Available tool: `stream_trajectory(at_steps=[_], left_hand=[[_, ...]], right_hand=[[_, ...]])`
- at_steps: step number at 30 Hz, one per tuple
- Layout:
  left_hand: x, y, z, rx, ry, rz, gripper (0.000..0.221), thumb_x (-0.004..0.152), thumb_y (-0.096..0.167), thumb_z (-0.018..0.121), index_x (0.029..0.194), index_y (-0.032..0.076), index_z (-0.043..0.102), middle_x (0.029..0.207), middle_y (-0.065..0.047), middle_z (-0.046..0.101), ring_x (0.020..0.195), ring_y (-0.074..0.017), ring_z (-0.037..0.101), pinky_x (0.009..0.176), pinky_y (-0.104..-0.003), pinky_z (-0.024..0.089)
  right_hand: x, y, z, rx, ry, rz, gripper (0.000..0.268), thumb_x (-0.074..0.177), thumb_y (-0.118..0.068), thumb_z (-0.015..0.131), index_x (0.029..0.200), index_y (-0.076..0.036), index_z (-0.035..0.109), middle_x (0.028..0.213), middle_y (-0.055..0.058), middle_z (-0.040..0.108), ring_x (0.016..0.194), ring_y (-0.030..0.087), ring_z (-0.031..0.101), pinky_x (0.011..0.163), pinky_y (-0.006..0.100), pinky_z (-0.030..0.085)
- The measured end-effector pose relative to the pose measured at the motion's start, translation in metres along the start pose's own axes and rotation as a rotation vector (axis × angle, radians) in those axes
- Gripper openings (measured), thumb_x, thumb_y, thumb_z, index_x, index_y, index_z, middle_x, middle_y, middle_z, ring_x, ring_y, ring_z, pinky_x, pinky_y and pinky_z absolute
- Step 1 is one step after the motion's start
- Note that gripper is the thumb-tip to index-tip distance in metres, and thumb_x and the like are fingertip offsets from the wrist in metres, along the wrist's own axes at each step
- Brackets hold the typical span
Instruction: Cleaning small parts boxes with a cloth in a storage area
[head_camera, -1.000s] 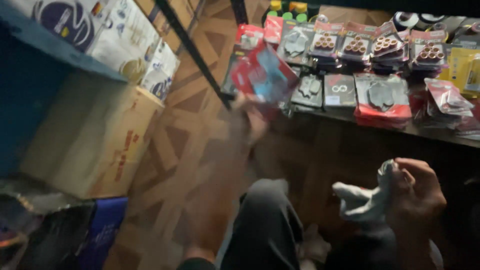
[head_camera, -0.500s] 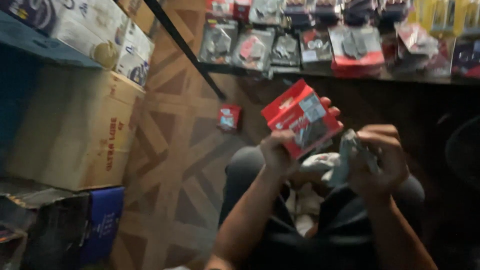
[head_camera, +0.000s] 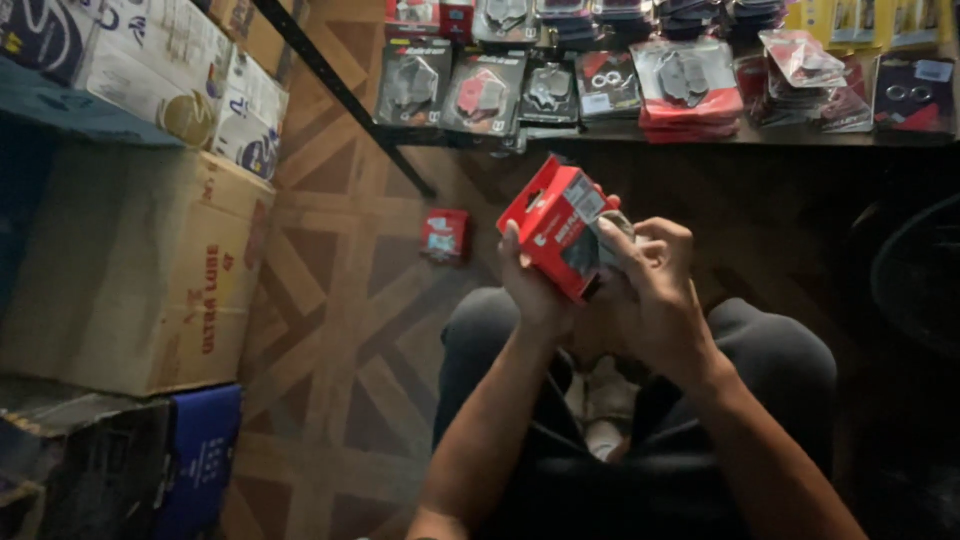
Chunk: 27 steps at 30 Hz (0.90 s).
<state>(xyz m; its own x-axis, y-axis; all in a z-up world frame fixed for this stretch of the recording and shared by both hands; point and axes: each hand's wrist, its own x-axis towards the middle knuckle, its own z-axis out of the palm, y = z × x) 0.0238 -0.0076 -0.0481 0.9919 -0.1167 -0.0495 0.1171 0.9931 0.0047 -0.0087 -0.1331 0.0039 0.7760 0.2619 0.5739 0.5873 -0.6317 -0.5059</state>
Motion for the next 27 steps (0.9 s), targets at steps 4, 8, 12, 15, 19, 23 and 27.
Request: stream_trajectory(at_steps=[4, 8, 12, 15, 19, 23, 27], left_hand=[[0.003, 0.001, 0.012, 0.097, 0.045, 0.069, 0.092, 0.094, 0.073, 0.054, 0.145, -0.004, 0.051, 0.141, -0.031, 0.056, 0.126, -0.0497, 0.057, 0.104, -0.061, 0.048], [0.002, 0.008, 0.019, -0.059, 0.095, 0.093, 0.082, 0.093, 0.067, 0.060, 0.141, 0.001, 0.056, 0.141, -0.039, 0.050, 0.125, -0.0630, 0.049, 0.107, -0.075, 0.037], [0.000, 0.003, 0.016, -0.017, 0.057, 0.109, 0.085, 0.092, 0.072, 0.056, 0.144, 0.005, 0.056, 0.142, -0.038, 0.051, 0.125, -0.0600, 0.052, 0.107, -0.075, 0.037], [0.002, 0.006, 0.009, -0.017, 0.055, 0.117, 0.084, 0.092, 0.070, 0.057, 0.144, 0.004, 0.056, 0.144, -0.038, 0.049, 0.126, -0.0618, 0.049, 0.107, -0.077, 0.033], [0.001, 0.010, 0.012, -0.056, 0.075, 0.080, 0.088, 0.088, 0.073, 0.060, 0.140, 0.003, 0.060, 0.141, -0.033, 0.055, 0.124, -0.0568, 0.055, 0.108, -0.072, 0.038], [-0.002, 0.009, 0.012, -0.065, 0.073, 0.106, 0.088, 0.088, 0.074, 0.061, 0.140, 0.003, 0.060, 0.138, -0.036, 0.055, 0.123, -0.0592, 0.054, 0.108, -0.073, 0.037], [-0.006, 0.008, 0.019, -0.046, 0.092, 0.095, 0.089, 0.090, 0.074, 0.058, 0.139, 0.000, 0.059, 0.137, -0.038, 0.055, 0.122, -0.0606, 0.054, 0.107, -0.073, 0.038]], right_hand=[[0.004, 0.018, -0.004, 0.011, 0.172, -0.021, 0.025, 0.098, 0.004, 0.068, 0.122, 0.005, 0.074, 0.105, 0.020, 0.065, 0.105, 0.040, 0.064, 0.092, 0.044, 0.051], [-0.005, 0.037, -0.009, 0.070, 0.247, 0.042, 0.034, 0.098, -0.006, 0.071, 0.131, 0.002, 0.069, 0.119, 0.020, 0.063, 0.106, 0.040, 0.065, 0.093, 0.049, 0.050], [-0.006, 0.023, 0.000, 0.058, 0.216, -0.002, 0.027, 0.092, -0.008, 0.078, 0.119, -0.005, 0.079, 0.114, 0.012, 0.064, 0.087, 0.032, 0.068, 0.078, 0.043, 0.054], [-0.006, -0.010, 0.007, 0.102, 0.237, -0.007, 0.019, 0.091, -0.016, 0.079, 0.109, -0.010, 0.083, 0.104, 0.011, 0.066, 0.066, 0.030, 0.063, 0.061, 0.041, 0.054], [-0.012, -0.013, 0.023, 0.121, 0.171, -0.148, 0.022, 0.085, -0.021, 0.082, 0.106, -0.014, 0.084, 0.100, 0.009, 0.067, 0.055, 0.024, 0.061, 0.051, 0.037, 0.053], [0.003, 0.014, 0.013, 0.074, 0.366, -0.033, 0.019, 0.096, -0.026, 0.073, 0.101, -0.011, 0.083, 0.093, 0.009, 0.064, 0.077, 0.027, 0.059, 0.071, 0.035, 0.048], [0.020, -0.024, 0.014, 0.050, 0.463, 0.061, 0.029, 0.097, -0.028, 0.070, 0.080, -0.005, 0.070, 0.089, 0.010, 0.062, 0.067, 0.020, 0.055, 0.069, 0.027, 0.043]])
